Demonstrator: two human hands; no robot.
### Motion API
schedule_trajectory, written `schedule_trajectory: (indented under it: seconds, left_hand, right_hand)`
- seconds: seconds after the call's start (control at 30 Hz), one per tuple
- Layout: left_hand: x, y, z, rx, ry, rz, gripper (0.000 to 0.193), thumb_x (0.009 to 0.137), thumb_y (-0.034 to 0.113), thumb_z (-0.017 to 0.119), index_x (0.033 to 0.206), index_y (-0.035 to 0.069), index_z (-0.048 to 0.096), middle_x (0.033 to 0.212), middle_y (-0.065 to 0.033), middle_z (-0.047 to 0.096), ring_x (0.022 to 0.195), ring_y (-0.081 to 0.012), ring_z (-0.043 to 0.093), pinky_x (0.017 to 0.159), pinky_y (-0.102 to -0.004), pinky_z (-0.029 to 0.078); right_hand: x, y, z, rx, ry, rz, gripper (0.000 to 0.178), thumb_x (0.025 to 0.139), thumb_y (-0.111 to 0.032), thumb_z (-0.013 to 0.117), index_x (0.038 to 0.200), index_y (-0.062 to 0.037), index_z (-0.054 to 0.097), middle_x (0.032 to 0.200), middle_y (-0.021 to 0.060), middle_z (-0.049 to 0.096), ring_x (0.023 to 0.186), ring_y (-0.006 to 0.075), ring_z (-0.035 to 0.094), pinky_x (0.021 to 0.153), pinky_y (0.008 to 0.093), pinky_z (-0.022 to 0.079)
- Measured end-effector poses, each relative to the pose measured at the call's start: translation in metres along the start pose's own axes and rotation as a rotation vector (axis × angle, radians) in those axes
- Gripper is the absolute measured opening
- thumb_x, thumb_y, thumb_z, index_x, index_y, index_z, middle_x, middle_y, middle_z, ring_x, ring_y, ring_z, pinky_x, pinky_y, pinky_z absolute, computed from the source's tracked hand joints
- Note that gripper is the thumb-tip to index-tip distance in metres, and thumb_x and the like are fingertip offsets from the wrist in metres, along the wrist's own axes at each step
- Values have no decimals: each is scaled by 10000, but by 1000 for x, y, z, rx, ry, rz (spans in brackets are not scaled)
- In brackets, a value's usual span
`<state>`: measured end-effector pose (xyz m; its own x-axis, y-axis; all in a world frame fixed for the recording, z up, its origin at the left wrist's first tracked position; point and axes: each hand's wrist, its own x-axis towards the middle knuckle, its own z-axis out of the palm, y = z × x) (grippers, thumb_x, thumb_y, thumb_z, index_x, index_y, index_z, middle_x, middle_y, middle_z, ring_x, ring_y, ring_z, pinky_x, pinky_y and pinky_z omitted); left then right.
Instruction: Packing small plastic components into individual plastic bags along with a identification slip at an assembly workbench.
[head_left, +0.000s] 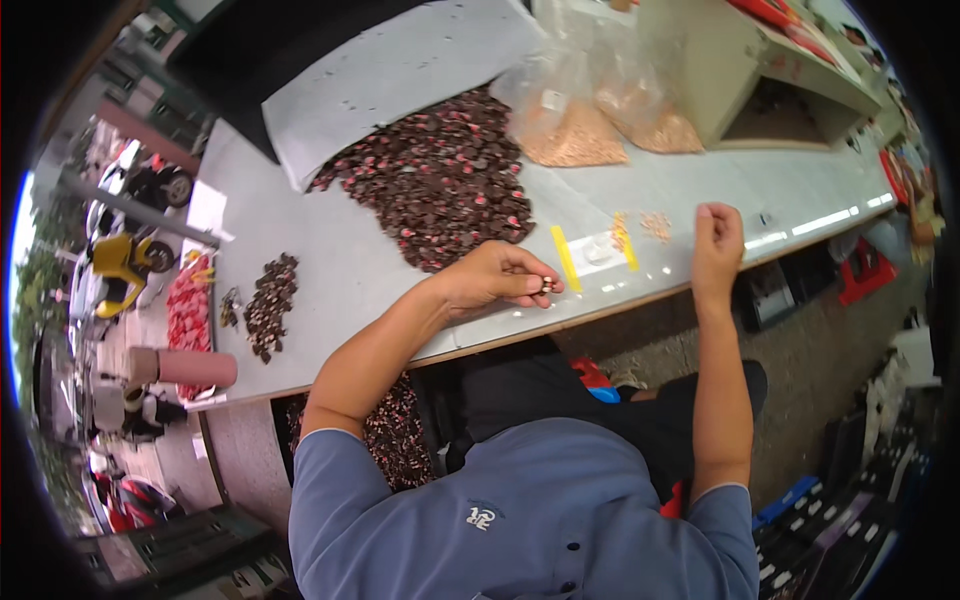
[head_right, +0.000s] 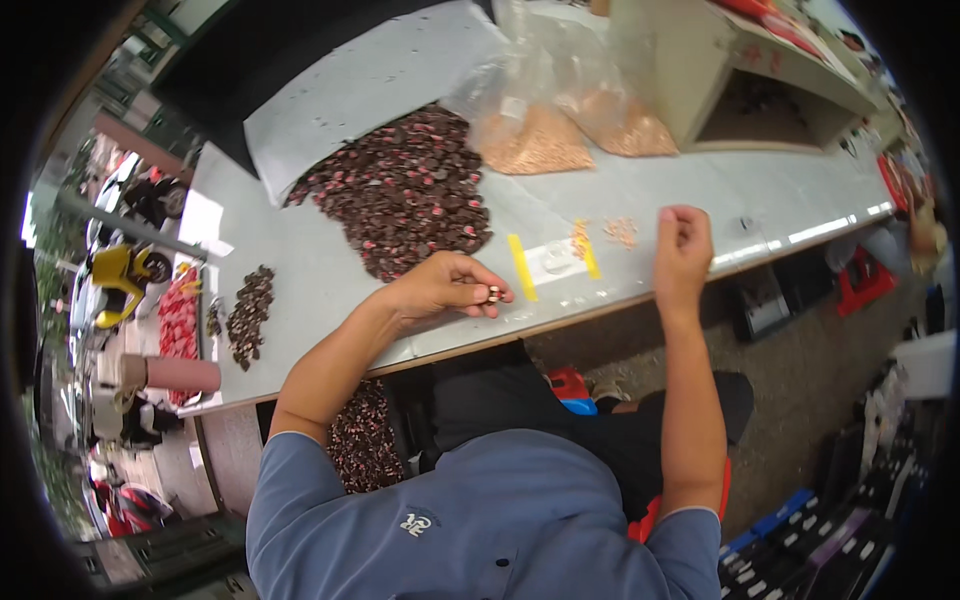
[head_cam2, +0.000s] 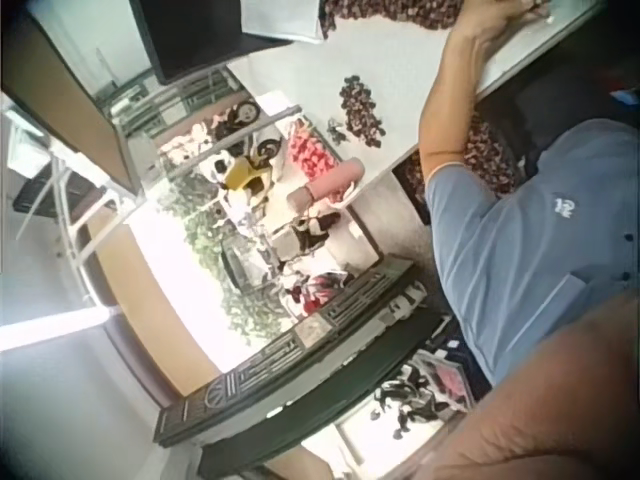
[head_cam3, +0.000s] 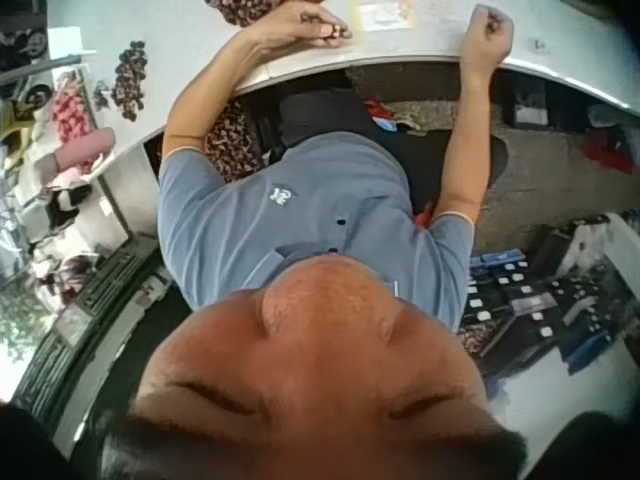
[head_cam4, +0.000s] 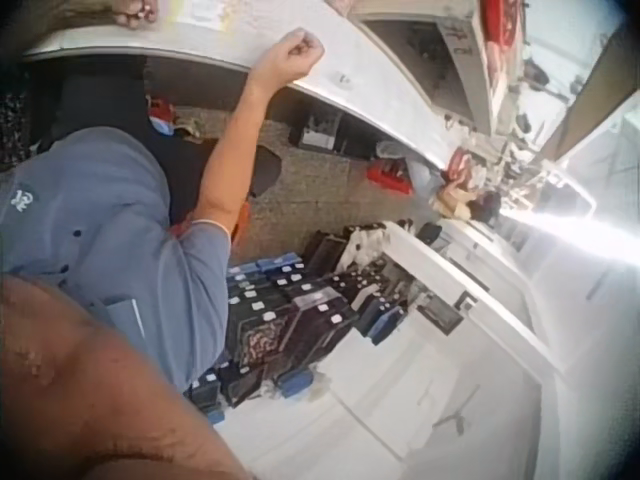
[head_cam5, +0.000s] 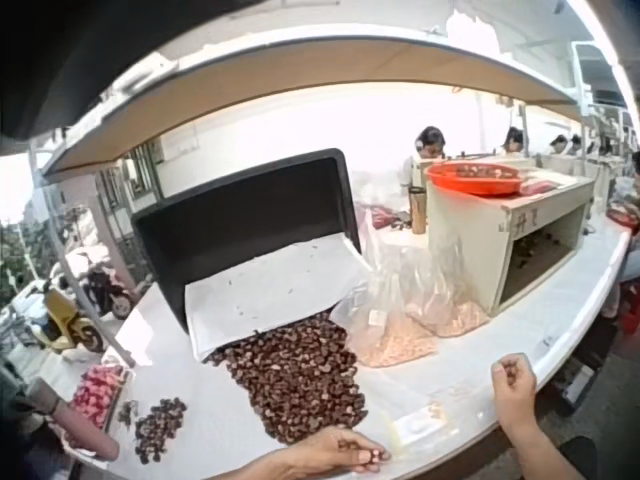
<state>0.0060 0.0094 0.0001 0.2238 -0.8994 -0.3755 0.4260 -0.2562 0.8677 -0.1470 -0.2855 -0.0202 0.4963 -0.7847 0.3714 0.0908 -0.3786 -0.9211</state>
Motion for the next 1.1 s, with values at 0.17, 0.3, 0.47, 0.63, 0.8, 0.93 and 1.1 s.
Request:
schedule_trajectory:
  seconds: [0.17,0.3,0.47,0.63,0.8,0.93,1.1]
  left_hand:
    - [-2,22,-4,106,70,182,294,916,148,694,1150,-24,649,1104,-111,678,932,-147,679,764,-235,543]
    - [-42,35,-25,373,508,309,280,893,124,691,1139,-5,658,1024,-68,699,885,-124,666,721,-265,535]
    - [-118,2,-98,1499,1351,382,302,802,130,701,1096,64,682,991,-113,697,960,-305,608,863,-409,488]
    - [-172,-21,-138,1760,1500,118,295,765,113,694,1052,49,684,947,-98,695,956,-294,590,815,-423,470]
    - [-169,-21,-133,1821,1626,193,198,787,113,682,978,59,681,969,-100,678,979,-291,575,830,-428,455]
    - [-135,-13,-116,1467,1265,493,279,795,104,717,1069,84,664,1087,-106,645,1021,-292,581,874,-407,469]
    - [-98,0,-100,1341,906,464,303,785,53,733,1061,82,614,1045,-100,573,1009,-299,579,866,-378,484]
  right_hand:
    - [27,55,-39,-225,13,-27,164,977,-141,587,1044,9,592,904,31,608,834,97,548,760,240,457]
    - [26,74,-43,-159,-15,-25,179,980,-148,589,1053,15,577,850,4,562,766,66,511,709,214,437]
    - [25,71,-28,-113,-25,-21,168,980,-143,587,1045,11,574,816,-13,530,730,54,487,679,199,422]
    - [23,61,-24,-140,-68,-8,149,982,-125,581,1044,10,576,813,-15,530,723,46,480,669,186,415]
    - [23,65,-28,-119,-71,-19,146,982,-124,581,1044,8,577,806,-19,529,718,44,478,665,186,414]
    - [23,63,-27,-125,-65,-44,142,979,-122,580,1037,7,568,788,-19,537,692,34,475,614,185,398]
    - [21,62,-26,-124,-58,-46,138,978,-125,583,1032,2,572,771,-25,540,675,30,469,598,186,388]
